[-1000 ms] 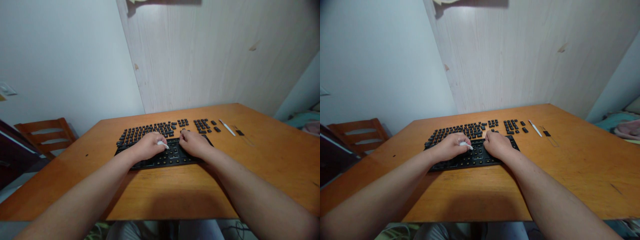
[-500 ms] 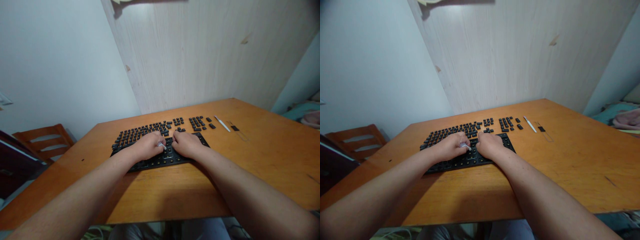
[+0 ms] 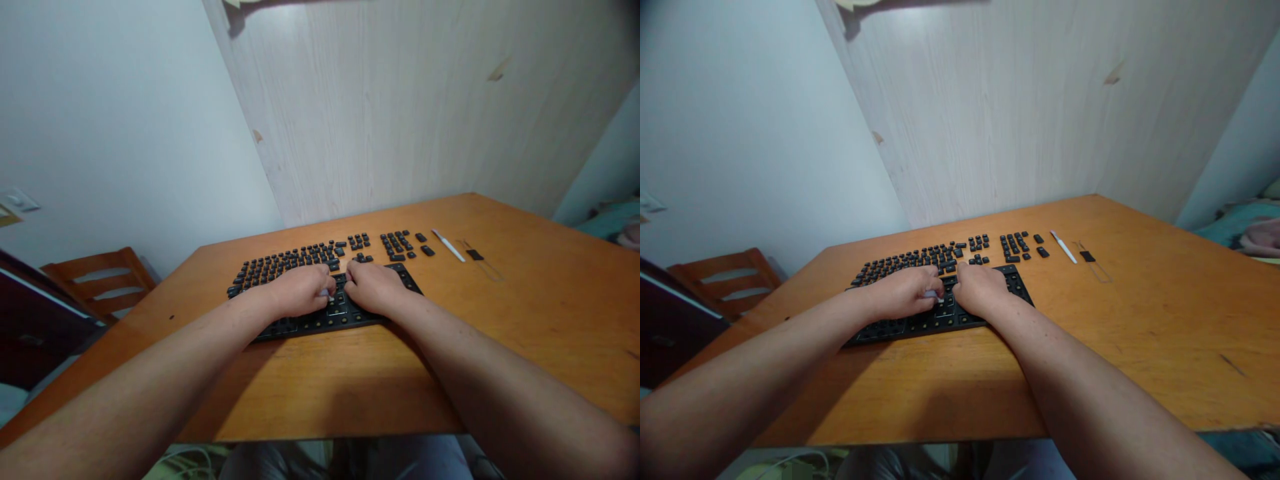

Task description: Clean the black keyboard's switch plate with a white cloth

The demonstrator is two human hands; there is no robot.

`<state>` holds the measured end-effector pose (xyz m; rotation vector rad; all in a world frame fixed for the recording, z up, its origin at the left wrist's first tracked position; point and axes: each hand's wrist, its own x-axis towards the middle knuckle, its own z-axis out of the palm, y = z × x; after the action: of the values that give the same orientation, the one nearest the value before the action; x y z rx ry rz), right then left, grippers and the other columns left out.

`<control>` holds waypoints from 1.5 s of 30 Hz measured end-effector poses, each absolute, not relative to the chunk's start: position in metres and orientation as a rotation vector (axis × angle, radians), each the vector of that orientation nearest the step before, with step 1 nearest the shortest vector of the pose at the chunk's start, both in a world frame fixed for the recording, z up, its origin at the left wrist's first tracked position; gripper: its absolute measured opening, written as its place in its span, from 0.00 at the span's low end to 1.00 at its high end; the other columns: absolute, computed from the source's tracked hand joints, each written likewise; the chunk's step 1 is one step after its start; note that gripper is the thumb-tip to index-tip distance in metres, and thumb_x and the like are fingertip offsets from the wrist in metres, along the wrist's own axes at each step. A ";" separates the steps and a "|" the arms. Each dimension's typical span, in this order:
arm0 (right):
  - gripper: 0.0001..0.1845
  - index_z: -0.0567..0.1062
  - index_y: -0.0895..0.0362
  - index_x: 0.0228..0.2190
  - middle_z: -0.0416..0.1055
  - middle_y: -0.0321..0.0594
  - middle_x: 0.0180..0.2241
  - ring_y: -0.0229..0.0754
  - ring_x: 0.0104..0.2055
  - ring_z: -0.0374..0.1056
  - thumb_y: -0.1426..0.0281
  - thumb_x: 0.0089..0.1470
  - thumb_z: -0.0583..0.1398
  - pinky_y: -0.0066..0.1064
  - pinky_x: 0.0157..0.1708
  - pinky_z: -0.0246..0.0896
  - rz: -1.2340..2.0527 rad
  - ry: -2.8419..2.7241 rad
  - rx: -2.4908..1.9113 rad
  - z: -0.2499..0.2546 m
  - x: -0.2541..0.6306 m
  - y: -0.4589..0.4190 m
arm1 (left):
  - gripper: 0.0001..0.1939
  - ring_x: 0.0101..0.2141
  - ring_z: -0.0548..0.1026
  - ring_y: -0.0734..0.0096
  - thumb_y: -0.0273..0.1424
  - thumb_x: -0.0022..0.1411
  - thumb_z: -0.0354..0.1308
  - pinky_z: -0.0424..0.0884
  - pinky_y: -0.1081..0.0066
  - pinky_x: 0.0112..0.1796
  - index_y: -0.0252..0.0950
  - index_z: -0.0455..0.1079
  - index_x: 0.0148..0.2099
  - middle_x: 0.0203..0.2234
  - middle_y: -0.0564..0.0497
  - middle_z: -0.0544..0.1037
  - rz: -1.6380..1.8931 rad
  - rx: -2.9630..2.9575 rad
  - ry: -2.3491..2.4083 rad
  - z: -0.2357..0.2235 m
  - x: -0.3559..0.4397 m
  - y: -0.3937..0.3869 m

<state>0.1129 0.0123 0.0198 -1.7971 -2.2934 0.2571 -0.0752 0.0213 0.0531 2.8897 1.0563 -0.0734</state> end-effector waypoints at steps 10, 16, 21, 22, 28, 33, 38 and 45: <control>0.11 0.72 0.53 0.39 0.77 0.47 0.41 0.53 0.43 0.72 0.65 0.56 0.53 0.37 0.35 0.60 0.252 -2.307 -1.780 0.017 0.115 0.014 | 0.10 0.33 0.72 0.69 0.24 0.54 0.57 0.67 0.72 0.38 0.39 0.77 0.38 0.32 0.51 0.73 -0.199 2.830 0.990 0.058 -0.071 0.031; 0.10 0.71 0.52 0.38 0.77 0.46 0.40 0.53 0.42 0.73 0.64 0.57 0.53 0.37 0.34 0.60 0.253 -2.300 -1.782 0.015 0.115 0.015 | 0.09 0.35 0.72 0.70 0.25 0.55 0.58 0.67 0.74 0.38 0.39 0.77 0.38 0.32 0.52 0.74 -0.194 2.781 0.978 0.058 -0.077 0.030; 0.14 0.71 0.53 0.36 0.77 0.46 0.38 0.53 0.41 0.73 0.57 0.58 0.53 0.38 0.35 0.61 0.273 -2.319 -1.793 0.017 0.114 0.014 | 0.10 0.35 0.73 0.69 0.25 0.55 0.58 0.67 0.73 0.38 0.40 0.77 0.38 0.32 0.52 0.74 -0.112 2.782 0.972 0.054 -0.083 0.029; 0.16 0.71 0.53 0.36 0.77 0.46 0.38 0.54 0.41 0.73 0.54 0.57 0.54 0.38 0.35 0.61 0.277 -2.326 -1.796 0.017 0.114 0.014 | 0.10 0.34 0.73 0.69 0.24 0.55 0.58 0.67 0.74 0.38 0.40 0.77 0.38 0.32 0.52 0.74 -0.096 2.780 0.976 0.054 -0.084 0.029; 0.21 0.70 0.52 0.35 0.77 0.44 0.36 0.54 0.40 0.73 0.48 0.51 0.58 0.38 0.34 0.61 0.259 -2.347 -1.794 0.015 0.114 0.013 | 0.11 0.33 0.73 0.69 0.25 0.54 0.58 0.67 0.73 0.37 0.40 0.78 0.39 0.32 0.52 0.74 -0.055 2.789 1.002 0.050 -0.086 0.030; 0.21 0.69 0.52 0.33 0.76 0.44 0.34 0.54 0.40 0.73 0.47 0.52 0.57 0.37 0.32 0.60 0.243 -2.355 -1.810 0.016 0.115 0.013 | 0.11 0.32 0.73 0.68 0.26 0.52 0.58 0.66 0.72 0.36 0.41 0.79 0.37 0.30 0.52 0.76 -0.071 2.763 1.076 0.050 -0.083 0.030; 0.22 0.69 0.52 0.33 0.76 0.43 0.34 0.53 0.39 0.73 0.46 0.51 0.58 0.37 0.31 0.59 0.251 -2.367 -1.832 0.016 0.115 0.014 | 0.11 0.33 0.73 0.68 0.26 0.52 0.59 0.66 0.72 0.36 0.41 0.79 0.37 0.29 0.53 0.76 -0.021 2.734 1.080 0.049 -0.085 0.027; 0.21 0.69 0.51 0.33 0.76 0.43 0.34 0.53 0.39 0.73 0.46 0.52 0.58 0.36 0.30 0.57 0.240 -2.377 -1.833 0.018 0.116 0.013 | 0.11 0.32 0.73 0.68 0.26 0.53 0.58 0.66 0.72 0.35 0.41 0.78 0.38 0.30 0.52 0.77 -0.020 2.772 1.088 0.046 -0.088 0.026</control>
<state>0.1157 0.0132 0.0179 -1.8333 -2.3773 0.2402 -0.0882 0.0255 0.0460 2.7722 1.0884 -0.0202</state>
